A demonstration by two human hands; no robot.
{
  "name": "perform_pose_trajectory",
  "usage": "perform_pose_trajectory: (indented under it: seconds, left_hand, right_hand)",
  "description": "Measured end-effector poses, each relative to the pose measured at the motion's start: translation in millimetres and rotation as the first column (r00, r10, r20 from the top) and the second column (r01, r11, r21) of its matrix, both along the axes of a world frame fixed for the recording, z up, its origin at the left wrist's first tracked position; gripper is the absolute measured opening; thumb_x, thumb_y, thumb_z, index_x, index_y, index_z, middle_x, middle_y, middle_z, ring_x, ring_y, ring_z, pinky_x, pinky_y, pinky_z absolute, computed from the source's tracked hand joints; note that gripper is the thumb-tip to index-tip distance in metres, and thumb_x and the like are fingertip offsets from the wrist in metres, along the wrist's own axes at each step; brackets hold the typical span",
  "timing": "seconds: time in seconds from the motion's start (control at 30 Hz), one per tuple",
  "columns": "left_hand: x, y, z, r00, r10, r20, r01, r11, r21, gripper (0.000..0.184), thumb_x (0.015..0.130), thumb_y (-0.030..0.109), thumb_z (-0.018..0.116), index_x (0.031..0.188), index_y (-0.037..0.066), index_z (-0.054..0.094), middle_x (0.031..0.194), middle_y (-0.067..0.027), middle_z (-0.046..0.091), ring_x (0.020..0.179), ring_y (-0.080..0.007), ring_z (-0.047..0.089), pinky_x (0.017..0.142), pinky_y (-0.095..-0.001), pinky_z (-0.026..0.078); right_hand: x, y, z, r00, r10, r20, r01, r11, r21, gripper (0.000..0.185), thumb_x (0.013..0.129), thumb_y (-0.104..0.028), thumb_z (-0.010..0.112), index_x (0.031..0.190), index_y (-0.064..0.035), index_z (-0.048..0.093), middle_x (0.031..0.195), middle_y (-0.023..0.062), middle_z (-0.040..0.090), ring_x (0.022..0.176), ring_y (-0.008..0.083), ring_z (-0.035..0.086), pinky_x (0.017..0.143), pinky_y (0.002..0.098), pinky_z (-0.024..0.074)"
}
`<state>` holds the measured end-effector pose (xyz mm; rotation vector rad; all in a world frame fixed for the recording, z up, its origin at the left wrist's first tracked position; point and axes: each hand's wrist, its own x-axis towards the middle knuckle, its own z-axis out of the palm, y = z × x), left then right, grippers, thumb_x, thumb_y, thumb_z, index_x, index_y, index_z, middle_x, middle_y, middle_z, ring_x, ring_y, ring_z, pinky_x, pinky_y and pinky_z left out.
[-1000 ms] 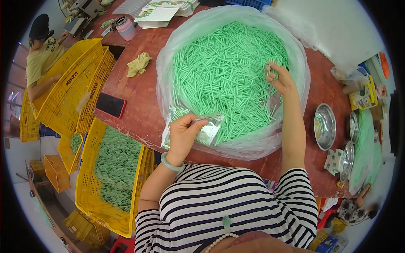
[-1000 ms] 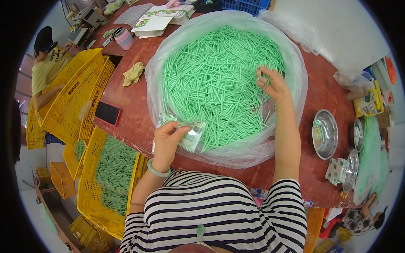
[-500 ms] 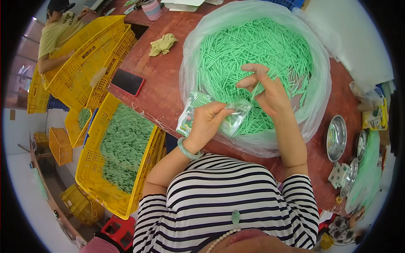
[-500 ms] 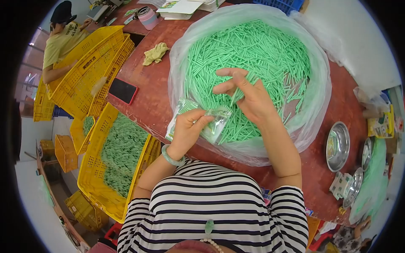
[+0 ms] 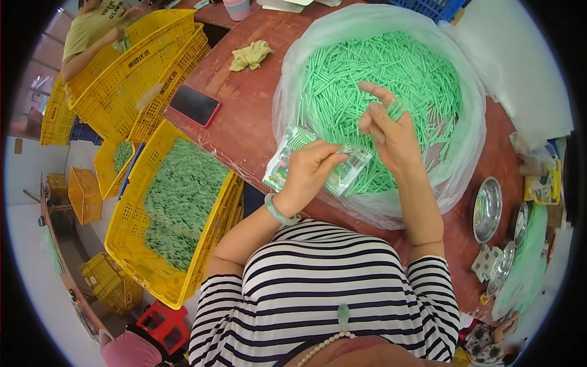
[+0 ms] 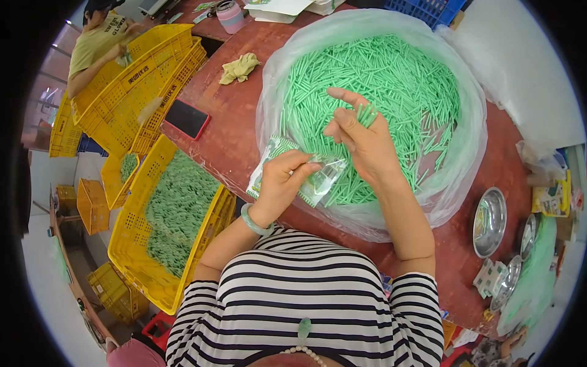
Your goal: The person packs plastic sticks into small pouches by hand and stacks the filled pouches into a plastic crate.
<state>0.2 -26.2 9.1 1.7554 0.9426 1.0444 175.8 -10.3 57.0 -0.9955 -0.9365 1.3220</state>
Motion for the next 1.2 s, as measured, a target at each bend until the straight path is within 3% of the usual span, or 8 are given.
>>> perform_pose_trajectory:
  seconds: [0.07,0.17,0.37,0.6,0.9,1.0,1.07,1.2]
  left_hand:
    - [-1,-2,-1,0.999,0.031,0.025,-0.027,0.987,-0.159,0.011,0.081,0.010,0.067,0.084,-0.001,0.065,0.063,-0.0080,0.055,0.056,-0.0159,0.051,0.052,-0.0294,0.039]
    - [-4,0,-6,0.997,0.026,0.066,-0.013,0.980,-0.198,0.011,0.080,0.010,0.068,0.083,-0.001,0.065,0.064,-0.0078,0.057,0.055,-0.0135,0.050,0.050,-0.0288,0.039]
    - [-3,1,-9,0.999,-0.020,0.036,0.024,0.994,-0.105,0.017,0.083,0.014,0.066,0.078,-0.001,0.062,0.063,-0.0090,0.054,0.056,-0.0182,0.048,0.052,-0.0310,0.039]
    - [-1,4,-8,0.997,-0.068,-0.038,0.066,0.997,-0.048,0.029,0.084,0.019,0.064,0.068,-0.002,0.052,0.060,-0.0119,0.045,0.057,-0.0259,0.045,0.054,-0.0363,0.037]
    - [2,3,-4,0.999,-0.043,0.006,0.043,0.999,-0.014,0.023,0.084,0.017,0.063,0.073,-0.001,0.057,0.063,-0.0113,0.050,0.063,-0.0268,0.048,0.060,-0.0359,0.040]
    - [0,5,-7,0.998,-0.058,0.002,0.058,0.998,0.022,0.020,0.084,0.017,0.063,0.077,-0.001,0.060,0.065,-0.0112,0.052,0.065,-0.0264,0.050,0.060,-0.0346,0.041]
    - [4,4,-10,0.995,-0.035,0.092,0.036,0.999,-0.012,0.018,0.084,0.016,0.064,0.080,-0.001,0.061,0.066,-0.0109,0.053,0.066,-0.0248,0.051,0.061,-0.0340,0.041]
    - [9,6,-11,0.986,-0.043,0.160,0.047,0.999,-0.022,0.017,0.084,0.015,0.064,0.082,-0.002,0.061,0.068,-0.0100,0.055,0.067,-0.0230,0.051,0.062,-0.0333,0.042]
  right_hand:
    - [6,-1,1,0.986,0.129,-0.108,-0.133,0.991,-0.030,0.037,0.094,-0.023,0.052,0.120,0.0033,0.052,0.082,0.0082,0.065,0.059,0.0063,0.041,0.063,0.0211,0.0381]
    - [4,0,-1,0.985,0.119,-0.121,-0.130,0.988,-0.082,0.039,0.094,-0.028,0.052,0.118,0.0035,0.054,0.087,0.0106,0.066,0.067,0.0100,0.050,0.072,0.0250,0.0419]
    - [-3,-1,1,0.986,0.166,-0.014,-0.166,0.986,-0.026,0.042,0.095,-0.032,0.050,0.118,0.0023,0.055,0.099,0.0147,0.065,0.096,0.0230,0.061,0.087,0.0353,0.0444]
    - [-10,-5,7,0.974,0.223,-0.029,-0.224,0.974,-0.028,0.044,0.096,-0.033,0.047,0.122,0.0018,0.053,0.101,0.0157,0.065,0.099,0.0250,0.061,0.090,0.0366,0.0439]
    - [-7,-6,2,0.911,0.337,0.239,-0.353,0.935,0.030,0.052,0.096,-0.043,0.042,0.124,0.0000,0.051,0.105,0.0149,0.066,0.103,0.0196,0.057,0.099,0.0384,0.0332]
    - [0,-6,-1,0.884,0.416,0.214,-0.431,0.902,0.024,0.056,0.096,-0.045,0.039,0.126,0.0006,0.051,0.113,0.0150,0.062,0.107,0.0202,0.054,0.098,0.0372,0.0337]
    - [2,-7,-7,0.867,0.446,0.220,-0.459,0.888,0.008,0.054,0.096,-0.045,0.041,0.125,-0.0017,0.053,0.118,0.0127,0.060,0.112,0.0210,0.051,0.101,0.0372,0.0330]
    - [4,-3,4,0.804,0.409,0.431,-0.462,0.887,0.019,0.059,0.096,-0.047,0.036,0.126,0.0022,0.051,0.131,0.0125,0.050,0.122,0.0234,0.044,0.098,0.0380,0.0362]
